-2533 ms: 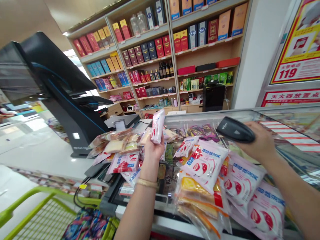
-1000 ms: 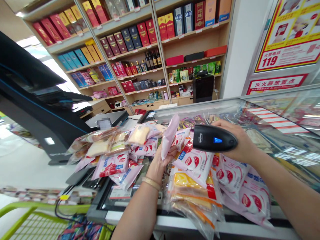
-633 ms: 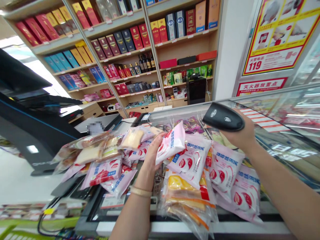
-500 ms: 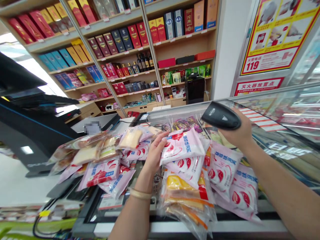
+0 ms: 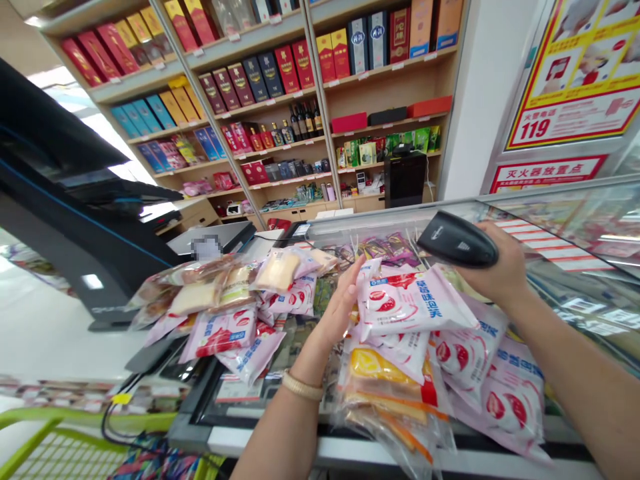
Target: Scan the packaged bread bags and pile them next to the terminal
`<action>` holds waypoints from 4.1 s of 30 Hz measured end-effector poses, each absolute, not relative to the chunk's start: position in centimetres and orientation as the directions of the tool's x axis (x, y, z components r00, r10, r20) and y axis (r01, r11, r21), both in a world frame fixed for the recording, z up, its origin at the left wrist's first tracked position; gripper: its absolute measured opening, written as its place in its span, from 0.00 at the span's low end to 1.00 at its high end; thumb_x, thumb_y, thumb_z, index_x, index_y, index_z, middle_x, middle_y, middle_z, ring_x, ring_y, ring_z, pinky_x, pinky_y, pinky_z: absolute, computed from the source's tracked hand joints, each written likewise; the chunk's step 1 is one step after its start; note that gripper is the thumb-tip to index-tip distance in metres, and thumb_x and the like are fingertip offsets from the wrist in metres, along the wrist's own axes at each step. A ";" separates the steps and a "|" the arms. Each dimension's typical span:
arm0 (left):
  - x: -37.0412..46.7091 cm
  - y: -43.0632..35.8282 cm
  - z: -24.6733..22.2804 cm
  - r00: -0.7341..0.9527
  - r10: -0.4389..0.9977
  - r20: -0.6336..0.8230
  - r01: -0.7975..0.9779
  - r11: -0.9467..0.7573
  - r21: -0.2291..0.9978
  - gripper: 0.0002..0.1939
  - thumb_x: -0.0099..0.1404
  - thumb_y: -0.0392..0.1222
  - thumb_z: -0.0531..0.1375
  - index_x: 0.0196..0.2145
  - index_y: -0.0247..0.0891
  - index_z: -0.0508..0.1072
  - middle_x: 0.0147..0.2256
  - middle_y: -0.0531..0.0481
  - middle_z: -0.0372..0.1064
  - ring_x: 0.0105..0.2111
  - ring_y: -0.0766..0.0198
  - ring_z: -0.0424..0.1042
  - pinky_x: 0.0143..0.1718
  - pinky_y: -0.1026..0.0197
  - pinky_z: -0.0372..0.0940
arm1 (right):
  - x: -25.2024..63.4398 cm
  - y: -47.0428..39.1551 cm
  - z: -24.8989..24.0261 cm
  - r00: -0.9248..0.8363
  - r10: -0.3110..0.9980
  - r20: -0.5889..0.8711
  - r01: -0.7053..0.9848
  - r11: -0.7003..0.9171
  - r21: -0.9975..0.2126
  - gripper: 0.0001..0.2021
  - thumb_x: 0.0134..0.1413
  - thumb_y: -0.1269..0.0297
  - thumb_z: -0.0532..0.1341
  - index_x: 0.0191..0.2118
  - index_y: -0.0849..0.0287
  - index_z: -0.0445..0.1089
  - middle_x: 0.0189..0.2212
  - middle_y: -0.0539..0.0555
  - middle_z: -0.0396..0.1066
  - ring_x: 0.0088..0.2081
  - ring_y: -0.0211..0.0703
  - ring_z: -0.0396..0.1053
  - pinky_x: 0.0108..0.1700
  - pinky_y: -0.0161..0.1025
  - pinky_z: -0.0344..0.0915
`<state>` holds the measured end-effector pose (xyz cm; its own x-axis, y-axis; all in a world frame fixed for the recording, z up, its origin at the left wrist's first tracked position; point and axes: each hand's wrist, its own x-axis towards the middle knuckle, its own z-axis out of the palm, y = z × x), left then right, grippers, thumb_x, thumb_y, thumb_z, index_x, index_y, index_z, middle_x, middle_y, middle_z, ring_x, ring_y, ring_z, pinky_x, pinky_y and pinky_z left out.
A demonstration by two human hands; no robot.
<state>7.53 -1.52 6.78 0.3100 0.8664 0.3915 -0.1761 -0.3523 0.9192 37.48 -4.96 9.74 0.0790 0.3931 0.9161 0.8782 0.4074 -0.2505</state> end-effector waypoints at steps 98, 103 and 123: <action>1.1 -9.1 6.1 -0.239 0.700 0.672 0.323 -0.596 0.735 0.10 0.55 0.32 0.69 0.34 0.46 0.80 0.32 0.50 0.78 0.31 0.59 0.76 0.30 0.63 0.69 | 38.3 -4.9 9.6 0.127 0.508 0.852 0.934 0.229 -0.276 0.11 0.49 0.56 0.65 0.38 0.52 0.72 0.33 0.54 0.76 0.35 0.52 0.76 0.37 0.45 0.70; -1.0 -14.1 2.4 0.038 0.691 0.722 0.418 -0.667 0.617 0.18 0.60 0.32 0.68 0.45 0.51 0.81 0.39 0.48 0.82 0.40 0.56 0.82 0.42 0.59 0.76 | 38.0 -5.9 9.8 0.123 0.500 0.858 0.927 0.250 -0.278 0.11 0.47 0.56 0.67 0.37 0.51 0.69 0.32 0.56 0.76 0.36 0.54 0.76 0.37 0.45 0.70; -15.8 5.3 15.2 -0.127 0.860 0.494 0.948 -0.042 0.317 0.27 0.58 0.40 0.66 0.56 0.35 0.74 0.60 0.30 0.72 0.64 0.40 0.68 0.67 0.43 0.60 | 39.4 -6.0 7.9 0.084 0.408 0.909 0.910 0.340 -0.237 0.14 0.39 0.55 0.69 0.34 0.47 0.68 0.30 0.55 0.74 0.33 0.54 0.76 0.34 0.48 0.69</action>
